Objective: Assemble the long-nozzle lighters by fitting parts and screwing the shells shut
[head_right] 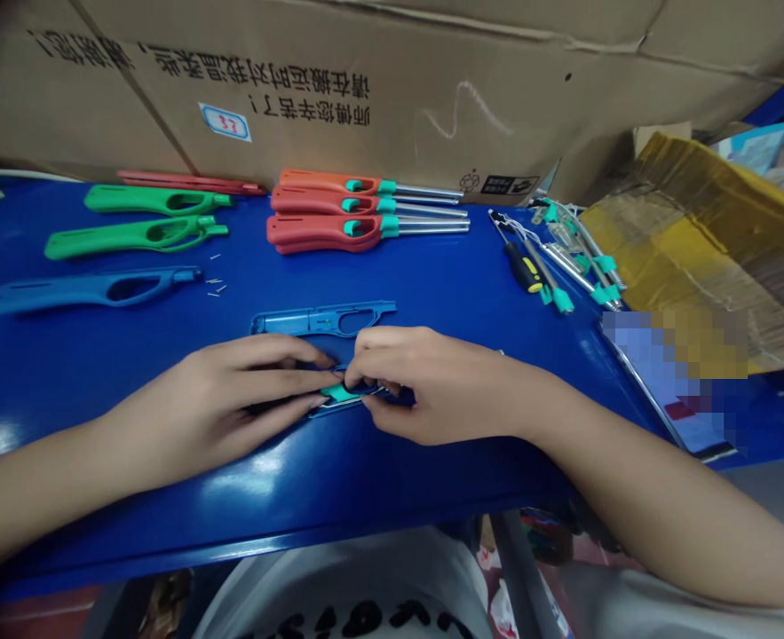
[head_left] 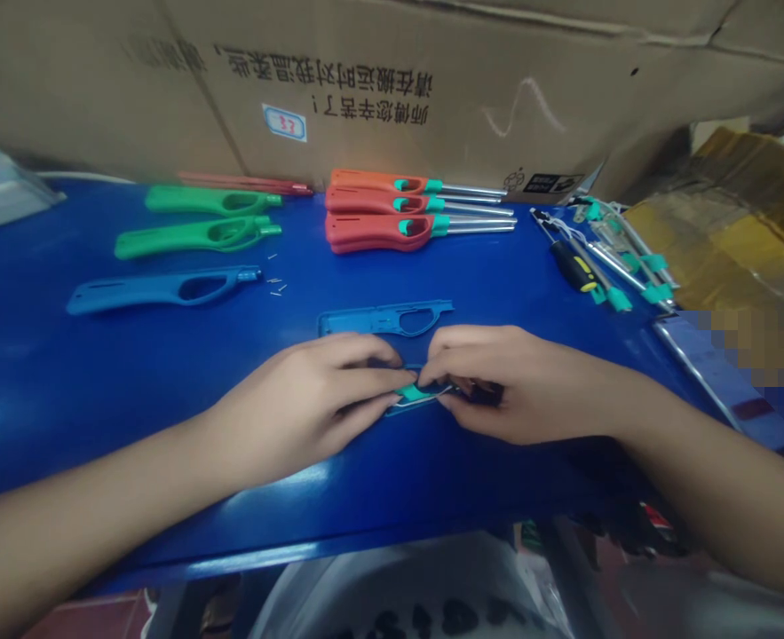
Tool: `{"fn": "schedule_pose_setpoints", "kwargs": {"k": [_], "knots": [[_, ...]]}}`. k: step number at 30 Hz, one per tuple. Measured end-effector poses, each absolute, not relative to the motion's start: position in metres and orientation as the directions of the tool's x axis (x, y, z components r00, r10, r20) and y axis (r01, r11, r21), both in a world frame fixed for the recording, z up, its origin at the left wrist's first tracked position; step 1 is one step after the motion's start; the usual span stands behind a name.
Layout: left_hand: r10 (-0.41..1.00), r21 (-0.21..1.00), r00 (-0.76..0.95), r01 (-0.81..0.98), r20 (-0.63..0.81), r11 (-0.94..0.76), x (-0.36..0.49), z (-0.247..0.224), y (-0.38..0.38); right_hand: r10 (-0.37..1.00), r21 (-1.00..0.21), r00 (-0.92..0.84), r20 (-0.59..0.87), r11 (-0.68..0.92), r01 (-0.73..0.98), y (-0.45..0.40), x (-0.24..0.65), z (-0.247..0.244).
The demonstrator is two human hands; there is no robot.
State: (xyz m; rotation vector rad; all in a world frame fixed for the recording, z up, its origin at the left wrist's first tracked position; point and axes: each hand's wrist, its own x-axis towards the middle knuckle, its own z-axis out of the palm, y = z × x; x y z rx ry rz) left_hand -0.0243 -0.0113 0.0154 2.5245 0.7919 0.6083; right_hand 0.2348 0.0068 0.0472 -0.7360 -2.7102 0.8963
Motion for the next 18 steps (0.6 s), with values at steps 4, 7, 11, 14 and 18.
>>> {"fn": "schedule_pose_setpoints", "kwargs": {"k": [4,7,11,14,18], "knots": [[0.65,0.532,0.709,0.452,0.273,-0.716,-0.023,0.018,-0.014,0.506,-0.585,-0.862,0.035,0.71,0.393,0.007,0.235,0.047],[0.719,0.574,0.659,0.507,0.222,-0.643,-0.02,0.02,-0.017,0.514,-0.592,-0.857,0.04,0.703,0.393,0.008,0.235,0.045],[0.765,0.603,0.617,0.543,0.186,-0.585,-0.015,0.019,-0.022,0.555,-0.622,-0.83,0.047,0.667,0.411,0.006,0.233,0.043],[0.766,0.627,0.62,0.532,0.171,-0.57,-0.012,0.019,-0.024,0.565,-0.597,-0.825,0.039,0.675,0.434,0.003,0.232,0.043],[0.774,0.662,0.618,0.523,0.14,-0.537,-0.012,0.02,-0.023,0.561,-0.575,-0.827,0.021,0.683,0.449,0.002,0.232,0.042]]}}
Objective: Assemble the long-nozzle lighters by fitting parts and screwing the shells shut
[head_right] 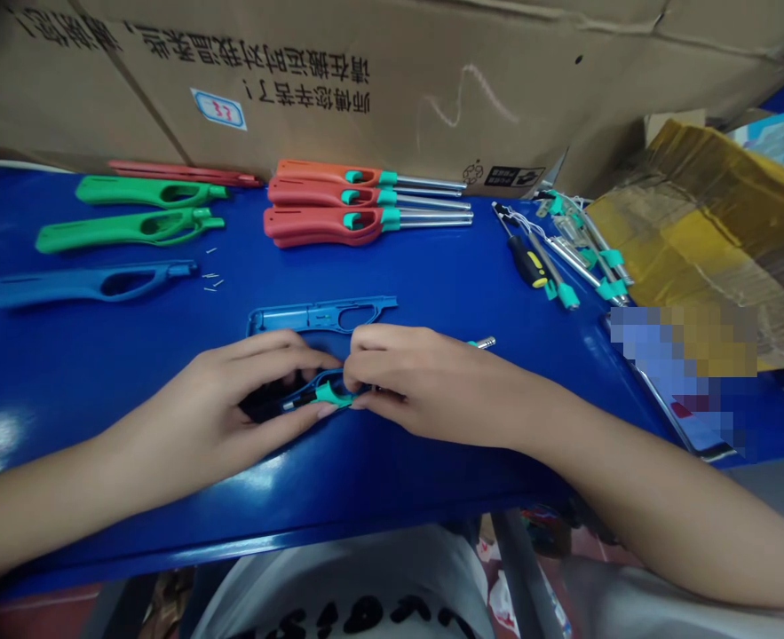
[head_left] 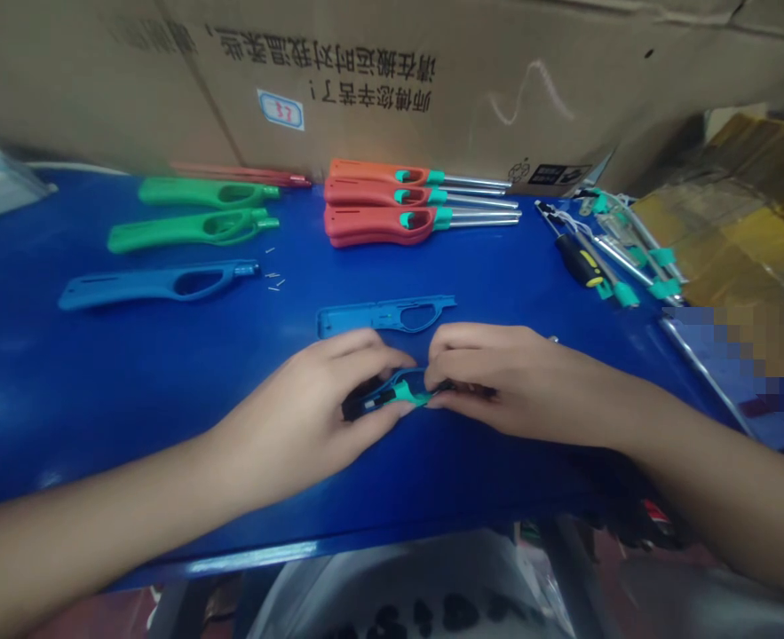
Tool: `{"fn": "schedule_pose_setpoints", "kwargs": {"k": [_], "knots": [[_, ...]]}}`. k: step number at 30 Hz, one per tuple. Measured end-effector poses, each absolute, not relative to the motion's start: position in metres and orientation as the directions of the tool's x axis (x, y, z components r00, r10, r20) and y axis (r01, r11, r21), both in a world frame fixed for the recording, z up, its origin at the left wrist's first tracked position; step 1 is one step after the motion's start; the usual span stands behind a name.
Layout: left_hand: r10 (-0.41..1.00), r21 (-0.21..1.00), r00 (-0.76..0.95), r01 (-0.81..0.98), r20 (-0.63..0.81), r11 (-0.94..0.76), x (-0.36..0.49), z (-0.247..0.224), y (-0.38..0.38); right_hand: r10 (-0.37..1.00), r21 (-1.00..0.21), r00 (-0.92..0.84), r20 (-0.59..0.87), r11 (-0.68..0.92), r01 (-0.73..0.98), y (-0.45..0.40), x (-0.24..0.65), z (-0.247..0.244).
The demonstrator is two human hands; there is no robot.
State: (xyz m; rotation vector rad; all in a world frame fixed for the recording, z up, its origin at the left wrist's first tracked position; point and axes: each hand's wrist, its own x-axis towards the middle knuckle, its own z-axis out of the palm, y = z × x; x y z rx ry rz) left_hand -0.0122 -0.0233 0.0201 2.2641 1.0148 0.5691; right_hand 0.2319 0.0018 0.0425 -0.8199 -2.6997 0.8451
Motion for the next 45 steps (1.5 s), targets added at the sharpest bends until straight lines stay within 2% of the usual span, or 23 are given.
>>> {"fn": "schedule_pose_setpoints", "kwargs": {"k": [5,12,18,27,34,45], "knots": [[0.771,0.661,0.618,0.515,0.154,-0.546,-0.013,0.018,-0.02,0.554,-0.579,-0.832,0.046,0.693,0.429,0.003,0.232,0.04],[0.751,0.608,0.632,0.524,0.192,-0.596,-0.015,0.015,-0.015,0.629,-0.577,-0.77,0.107,0.67,0.467,0.008,0.23,0.038],[0.728,0.591,0.656,0.513,0.2,-0.623,-0.017,0.019,-0.012,0.584,-0.549,-0.801,0.129,0.715,0.433,0.008,0.231,0.037],[0.792,0.688,0.593,0.513,0.147,-0.512,-0.016,0.018,-0.005,0.524,-0.402,-0.841,0.136,0.805,0.437,0.005,0.231,0.034],[0.765,0.718,0.635,0.482,0.107,-0.501,-0.019,0.02,-0.001,0.458,-0.214,-0.888,0.047,0.873,0.439,0.003,0.23,0.039],[0.729,0.658,0.664,0.477,0.165,-0.583,-0.019,0.019,0.001,0.41,-0.081,-0.912,0.022,0.91,0.407,0.004,0.228,0.04]]}}
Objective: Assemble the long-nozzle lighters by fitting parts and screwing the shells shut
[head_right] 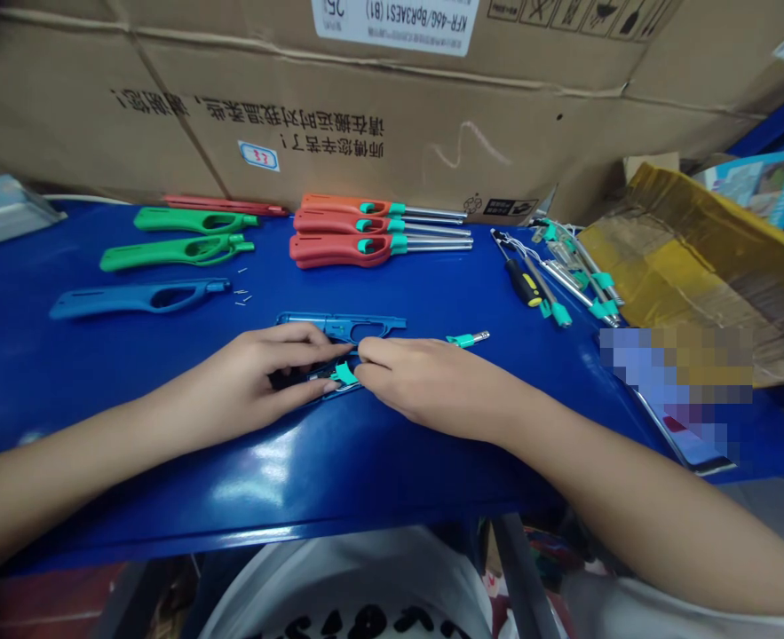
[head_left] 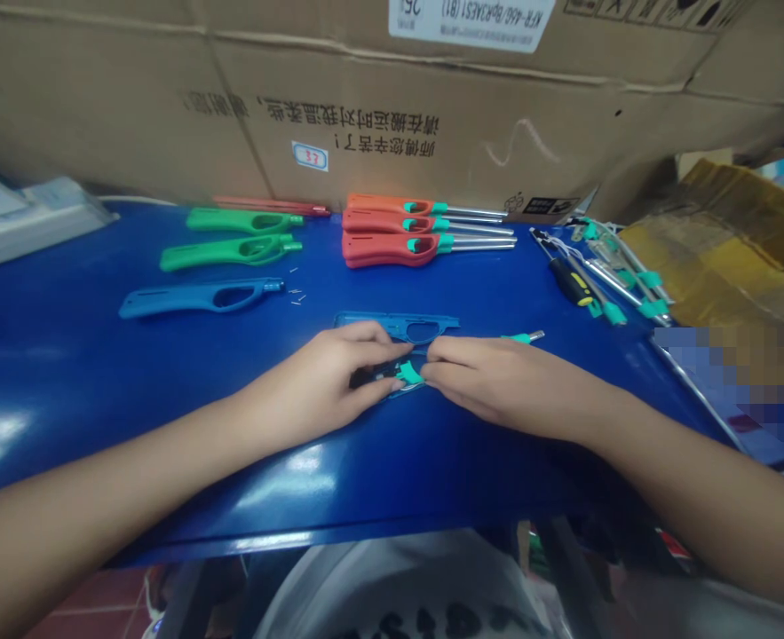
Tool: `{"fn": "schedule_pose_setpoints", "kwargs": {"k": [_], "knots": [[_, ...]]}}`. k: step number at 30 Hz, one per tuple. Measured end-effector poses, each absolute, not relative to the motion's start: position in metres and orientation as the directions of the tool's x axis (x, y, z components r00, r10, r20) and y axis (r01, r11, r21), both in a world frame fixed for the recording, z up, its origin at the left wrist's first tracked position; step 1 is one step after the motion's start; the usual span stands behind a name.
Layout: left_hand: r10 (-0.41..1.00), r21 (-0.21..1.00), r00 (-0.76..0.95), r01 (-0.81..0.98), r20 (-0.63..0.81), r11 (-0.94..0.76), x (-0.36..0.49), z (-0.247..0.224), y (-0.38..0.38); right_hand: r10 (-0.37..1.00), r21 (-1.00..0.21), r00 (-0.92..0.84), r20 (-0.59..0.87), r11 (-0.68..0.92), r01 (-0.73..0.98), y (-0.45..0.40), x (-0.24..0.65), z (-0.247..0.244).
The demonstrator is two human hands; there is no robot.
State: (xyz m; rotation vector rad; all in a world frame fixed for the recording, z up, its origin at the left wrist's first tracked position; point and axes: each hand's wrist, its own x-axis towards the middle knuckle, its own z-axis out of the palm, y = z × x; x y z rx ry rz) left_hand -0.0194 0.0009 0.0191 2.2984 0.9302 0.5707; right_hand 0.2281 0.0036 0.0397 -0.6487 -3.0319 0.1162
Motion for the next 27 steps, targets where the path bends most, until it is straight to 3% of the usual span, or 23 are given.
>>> {"fn": "schedule_pose_setpoints", "kwargs": {"k": [8,14,20,24,27], "knots": [[0.725,0.653,0.665,0.47,0.181,-0.594,-0.019,0.017,0.0,0.341,-0.035,-0.936,0.085,0.94,0.339,0.005,0.229,0.038],[0.705,0.606,0.673,0.47,0.224,-0.641,-0.019,0.015,0.001,0.455,-0.095,-0.889,0.061,0.889,0.448,0.002,0.229,0.037],[0.67,0.364,0.692,0.571,0.27,-0.736,-0.022,0.018,-0.007,0.566,-0.287,-0.818,0.104,0.805,0.52,0.013,0.235,0.033],[0.64,0.184,0.732,0.613,0.235,-0.768,-0.021,0.019,-0.013,0.594,-0.319,-0.795,0.12,0.782,0.536,0.019,0.24,0.032],[0.649,0.144,0.732,0.633,0.207,-0.761,-0.019,0.019,-0.015,0.601,-0.317,-0.793,0.102,0.775,0.547,0.019,0.242,0.032]]}}
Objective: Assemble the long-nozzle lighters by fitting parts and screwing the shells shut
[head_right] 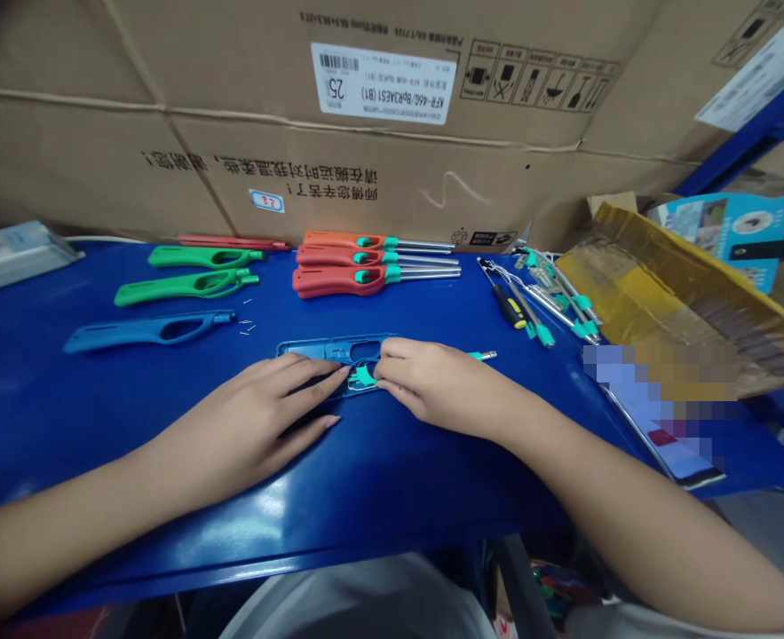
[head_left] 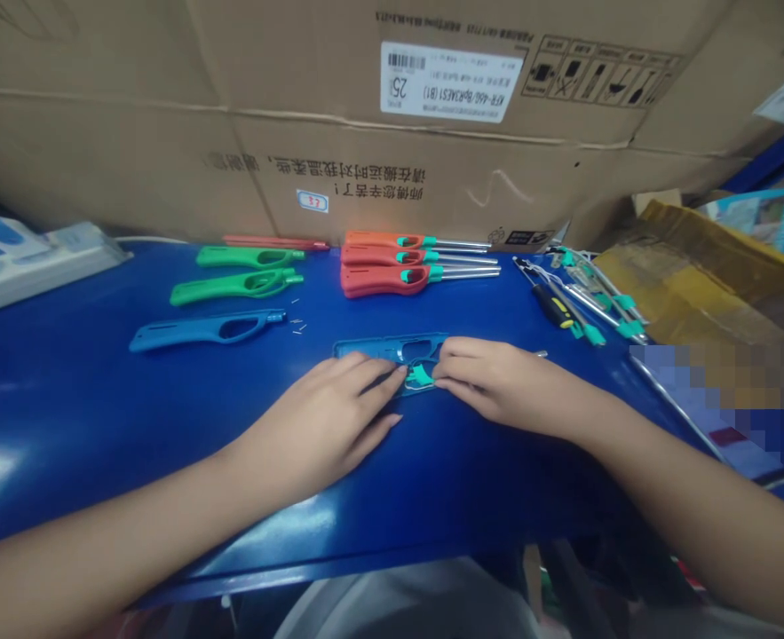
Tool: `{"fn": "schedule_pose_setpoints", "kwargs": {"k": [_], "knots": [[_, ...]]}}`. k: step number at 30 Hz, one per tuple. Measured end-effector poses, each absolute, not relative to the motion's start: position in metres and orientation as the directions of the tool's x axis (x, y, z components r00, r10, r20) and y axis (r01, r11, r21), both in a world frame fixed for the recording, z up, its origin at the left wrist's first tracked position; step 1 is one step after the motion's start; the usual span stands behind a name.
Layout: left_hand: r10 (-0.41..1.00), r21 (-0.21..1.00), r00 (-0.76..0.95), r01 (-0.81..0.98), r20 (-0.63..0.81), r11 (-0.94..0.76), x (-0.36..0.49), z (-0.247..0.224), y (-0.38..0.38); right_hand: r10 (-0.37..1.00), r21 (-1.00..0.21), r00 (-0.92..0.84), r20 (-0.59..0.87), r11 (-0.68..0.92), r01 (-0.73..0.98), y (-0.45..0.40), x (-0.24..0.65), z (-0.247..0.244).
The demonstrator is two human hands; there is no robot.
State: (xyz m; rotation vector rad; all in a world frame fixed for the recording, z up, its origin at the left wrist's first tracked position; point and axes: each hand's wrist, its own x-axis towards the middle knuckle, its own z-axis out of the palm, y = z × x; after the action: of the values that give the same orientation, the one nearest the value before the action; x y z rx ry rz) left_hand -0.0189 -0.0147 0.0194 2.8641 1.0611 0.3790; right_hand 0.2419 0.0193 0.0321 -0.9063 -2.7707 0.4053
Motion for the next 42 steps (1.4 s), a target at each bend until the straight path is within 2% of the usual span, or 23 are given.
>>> {"fn": "schedule_pose_setpoints", "kwargs": {"k": [7,11,21,23,25,26,28,33,37,42], "knots": [[0.663,0.192,0.726,0.636,0.18,-0.748,-0.016,0.022,-0.017,0.608,-0.313,-0.785,0.122,0.774,0.551,0.019,0.238,0.031],[0.674,0.232,0.716,0.635,0.181,-0.737,-0.015,0.022,-0.017,0.606,-0.353,-0.778,0.166,0.773,0.527,0.021,0.236,0.028],[0.646,0.286,0.718,0.582,0.259,-0.761,-0.023,0.012,-0.01,0.695,-0.561,-0.682,0.227,0.666,0.492,0.025,0.24,0.039],[0.64,0.247,0.724,0.591,0.257,-0.768,-0.023,0.012,-0.01,0.73,-0.531,-0.627,0.272,0.657,0.535,0.036,0.251,0.042],[0.632,0.186,0.732,0.605,0.254,-0.774,-0.022,0.014,-0.011,0.782,-0.412,-0.527,0.332,0.623,0.665,0.051,0.27,0.046],[0.629,0.158,0.735,0.61,0.251,-0.776,-0.022,0.015,-0.011,0.825,-0.337,-0.46,0.328,0.557,0.759,0.059,0.281,0.048],[0.623,0.125,0.742,0.613,0.249,-0.78,-0.022,0.017,-0.012,0.936,-0.187,-0.204,0.285,0.263,0.946,0.076,0.307,0.051],[0.606,0.148,0.747,0.59,0.273,-0.794,-0.024,0.016,-0.012,0.957,-0.119,0.169,0.237,-0.144,0.982,0.103,0.365,0.051],[0.605,0.175,0.743,0.58,0.285,-0.795,-0.027,0.015,-0.011,0.942,-0.097,0.308,0.136,-0.297,0.95,0.109,0.387,0.045],[0.611,0.174,0.747,0.587,0.262,-0.791,-0.028,0.016,-0.01,0.926,-0.091,0.371,0.073,-0.364,0.927,0.115,0.394,0.037]]}}
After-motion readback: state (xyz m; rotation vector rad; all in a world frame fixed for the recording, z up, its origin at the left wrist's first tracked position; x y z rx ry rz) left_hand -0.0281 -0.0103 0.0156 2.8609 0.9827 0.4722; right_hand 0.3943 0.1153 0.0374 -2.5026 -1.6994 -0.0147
